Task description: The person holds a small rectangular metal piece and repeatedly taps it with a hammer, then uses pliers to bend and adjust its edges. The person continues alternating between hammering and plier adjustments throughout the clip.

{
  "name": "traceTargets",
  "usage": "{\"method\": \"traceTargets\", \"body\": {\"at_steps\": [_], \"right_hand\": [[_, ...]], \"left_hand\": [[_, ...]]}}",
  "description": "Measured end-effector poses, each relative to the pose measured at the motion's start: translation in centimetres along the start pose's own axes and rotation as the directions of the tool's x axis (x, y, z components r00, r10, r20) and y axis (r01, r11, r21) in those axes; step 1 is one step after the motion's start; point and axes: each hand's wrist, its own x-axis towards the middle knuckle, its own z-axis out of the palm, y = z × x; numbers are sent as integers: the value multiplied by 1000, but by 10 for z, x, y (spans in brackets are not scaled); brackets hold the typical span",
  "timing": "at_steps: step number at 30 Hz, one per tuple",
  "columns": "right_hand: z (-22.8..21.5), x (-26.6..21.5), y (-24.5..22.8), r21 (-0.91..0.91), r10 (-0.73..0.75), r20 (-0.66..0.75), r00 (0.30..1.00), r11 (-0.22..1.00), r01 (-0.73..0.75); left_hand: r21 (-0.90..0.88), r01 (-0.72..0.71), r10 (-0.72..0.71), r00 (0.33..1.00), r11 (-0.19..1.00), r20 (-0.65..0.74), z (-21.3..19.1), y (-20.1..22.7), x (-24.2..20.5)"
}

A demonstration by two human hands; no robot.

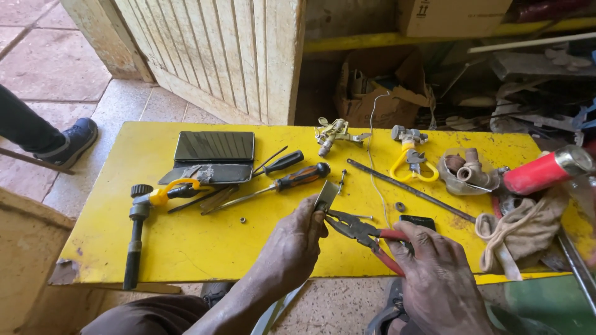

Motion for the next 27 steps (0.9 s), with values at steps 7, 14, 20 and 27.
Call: {"method": "traceTargets", "body": {"at_steps": [7,14,20,27], "right_hand": [[-3,-2,-8,-135,-17,-48,999,991,10],[-7,2,-12,-178,-40,-91,995,984,23],[-10,5,-9,-142,-45,-133,990,990,26],[-14,6,-9,-207,-59,-89,994,977,40]], "left_hand": [[1,-2,2,1000,1000,-9,-4,-2,-5],[1,15,-15,1000,1000,-1,-4,1,-2],[5,31,-31,1000,1000,3,-1,1,-2],[3,15,-15,1000,1000,22,-1,5,-3]]}}
